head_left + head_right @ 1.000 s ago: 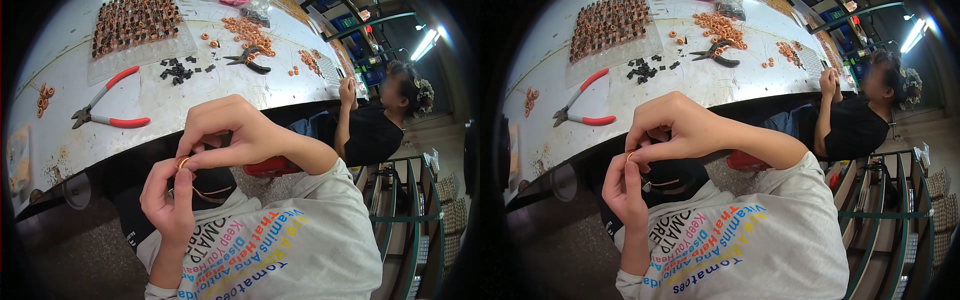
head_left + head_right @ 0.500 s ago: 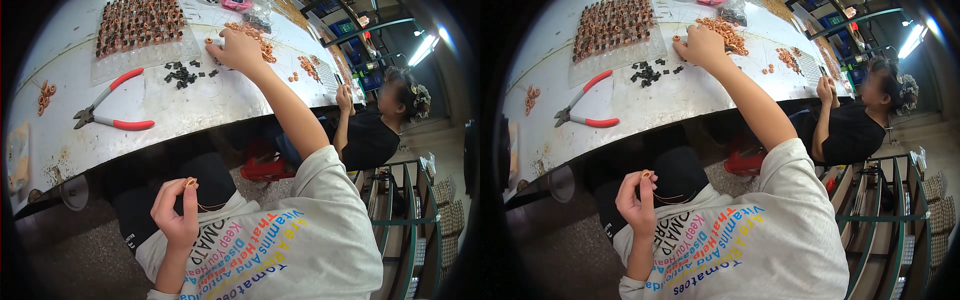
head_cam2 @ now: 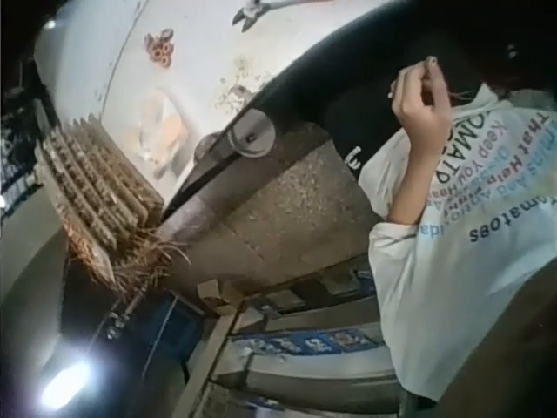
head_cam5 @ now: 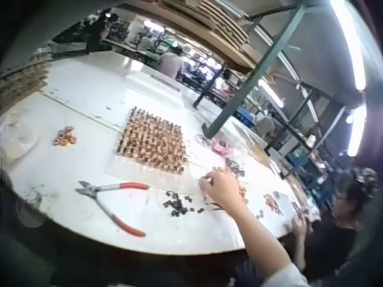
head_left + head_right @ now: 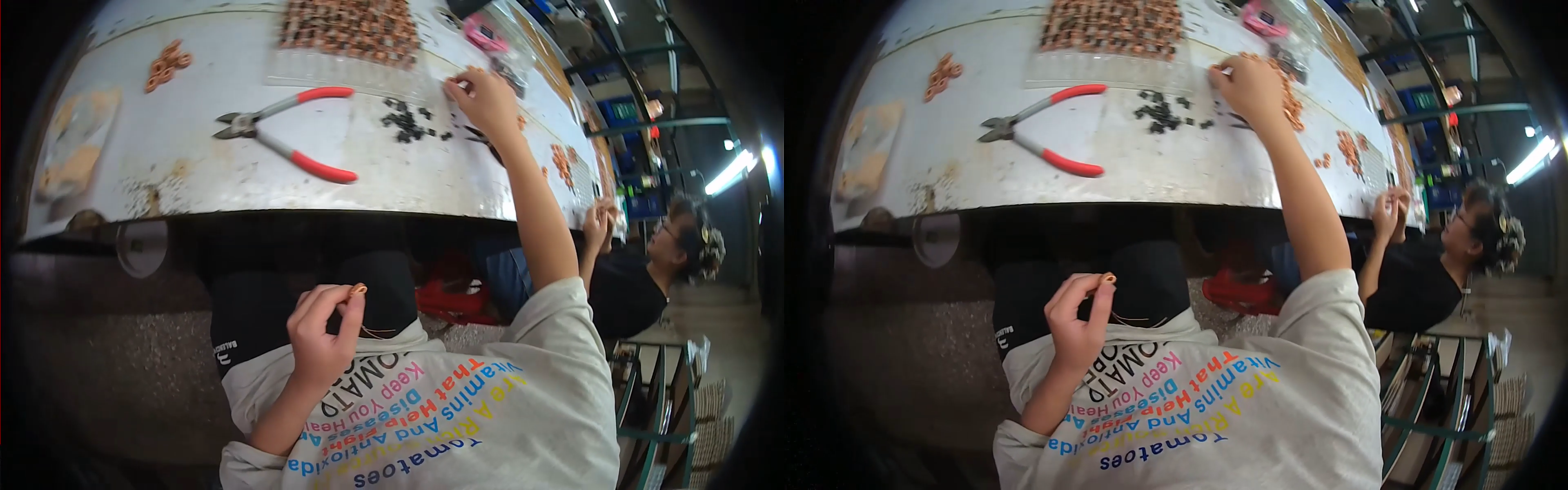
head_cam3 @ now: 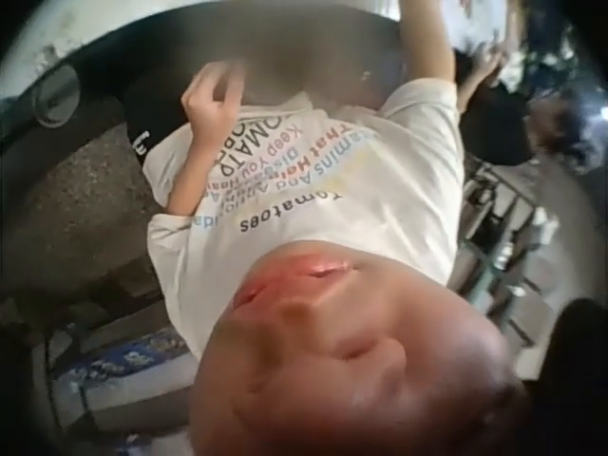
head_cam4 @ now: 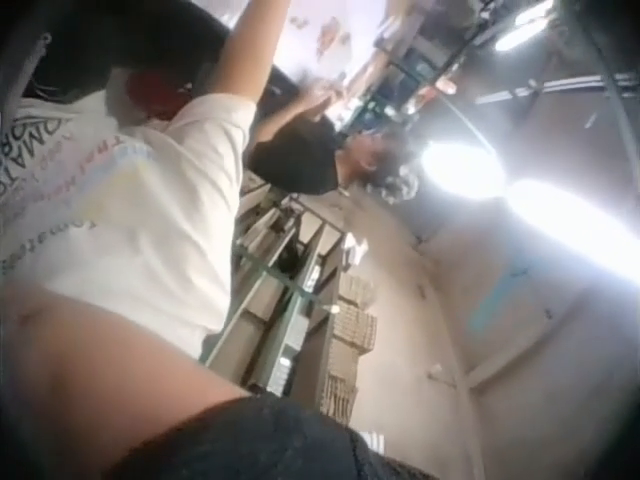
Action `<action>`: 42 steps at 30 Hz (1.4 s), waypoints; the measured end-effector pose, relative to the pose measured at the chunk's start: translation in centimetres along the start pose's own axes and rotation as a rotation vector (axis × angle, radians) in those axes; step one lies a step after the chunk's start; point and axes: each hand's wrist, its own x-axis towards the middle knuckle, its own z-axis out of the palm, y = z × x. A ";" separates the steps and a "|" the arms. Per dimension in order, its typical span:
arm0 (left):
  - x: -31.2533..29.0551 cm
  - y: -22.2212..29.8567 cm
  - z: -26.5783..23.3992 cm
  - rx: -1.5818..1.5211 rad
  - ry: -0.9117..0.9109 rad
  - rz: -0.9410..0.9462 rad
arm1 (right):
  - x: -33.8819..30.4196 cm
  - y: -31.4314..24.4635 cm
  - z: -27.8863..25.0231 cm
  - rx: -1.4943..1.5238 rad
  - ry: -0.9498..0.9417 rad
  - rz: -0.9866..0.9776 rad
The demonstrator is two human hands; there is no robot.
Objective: The person is winding copper wire around a small toroid core at an assembly workbench.
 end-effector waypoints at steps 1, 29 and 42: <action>-0.2 -0.1 -0.9 0.006 -0.003 0.024 | 0.0 -0.6 -0.3 -0.025 0.041 -0.018; -6.4 -3.2 -5.0 -0.090 0.217 -0.235 | 1.1 -33.8 -0.3 0.205 -0.040 -0.848; -10.3 -4.6 -4.0 -0.561 0.213 -0.365 | -16.1 -22.7 -6.1 0.877 -0.261 -0.594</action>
